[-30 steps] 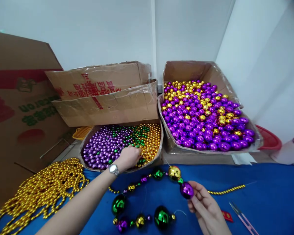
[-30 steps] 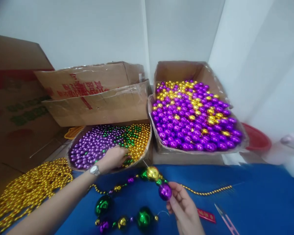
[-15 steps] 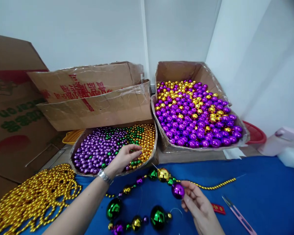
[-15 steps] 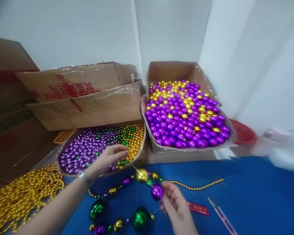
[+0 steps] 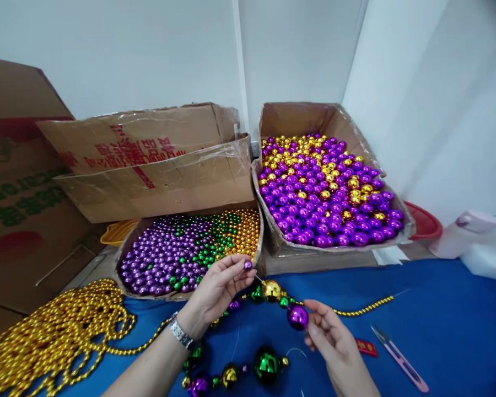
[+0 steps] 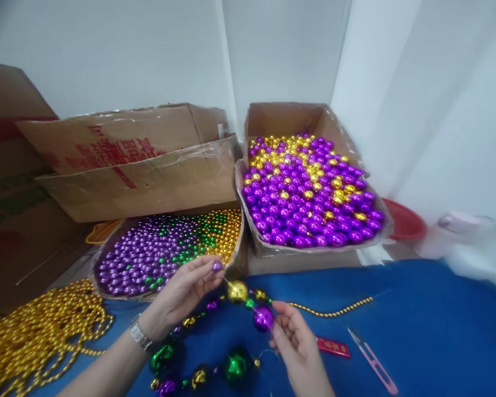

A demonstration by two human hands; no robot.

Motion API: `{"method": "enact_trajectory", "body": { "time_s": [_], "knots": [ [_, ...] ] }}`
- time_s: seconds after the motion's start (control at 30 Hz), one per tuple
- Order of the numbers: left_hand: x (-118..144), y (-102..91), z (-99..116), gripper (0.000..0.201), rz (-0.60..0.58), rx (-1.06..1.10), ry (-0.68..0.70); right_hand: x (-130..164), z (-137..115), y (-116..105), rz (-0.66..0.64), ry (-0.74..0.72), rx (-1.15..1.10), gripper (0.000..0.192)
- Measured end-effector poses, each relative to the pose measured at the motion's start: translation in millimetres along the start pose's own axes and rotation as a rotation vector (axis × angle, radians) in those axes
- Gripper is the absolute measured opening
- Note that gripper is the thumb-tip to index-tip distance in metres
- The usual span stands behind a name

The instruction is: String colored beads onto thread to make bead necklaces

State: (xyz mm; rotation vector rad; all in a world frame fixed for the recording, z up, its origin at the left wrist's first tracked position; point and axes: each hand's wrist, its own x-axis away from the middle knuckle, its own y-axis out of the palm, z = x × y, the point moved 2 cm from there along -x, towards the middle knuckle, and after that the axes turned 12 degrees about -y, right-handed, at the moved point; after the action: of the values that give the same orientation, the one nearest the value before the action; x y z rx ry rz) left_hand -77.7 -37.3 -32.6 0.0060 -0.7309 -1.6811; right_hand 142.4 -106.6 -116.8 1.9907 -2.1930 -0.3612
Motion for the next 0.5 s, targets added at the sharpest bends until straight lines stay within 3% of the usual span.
{"method": "enact_trajectory", "body": {
  "time_s": [0.23, 0.37, 0.5],
  "knots": [
    [6.1, 5.8, -2.1, 0.017, 0.011, -0.087, 0.036, -3.2, 3.3, -8.6, -0.113, 0.007, 0.028, 0.043],
    [6.2, 10.4, -6.4, 0.024, 0.070, -0.266, 0.120, -3.5, 10.7, -11.2, -0.091, -0.023, 0.062, 0.042],
    [1.8, 18.0, -24.1, 0.020, 0.102, -0.500, 0.160, -4.3, 31.8, -15.0, -0.122, -0.011, 0.129, 0.043]
  ]
}}
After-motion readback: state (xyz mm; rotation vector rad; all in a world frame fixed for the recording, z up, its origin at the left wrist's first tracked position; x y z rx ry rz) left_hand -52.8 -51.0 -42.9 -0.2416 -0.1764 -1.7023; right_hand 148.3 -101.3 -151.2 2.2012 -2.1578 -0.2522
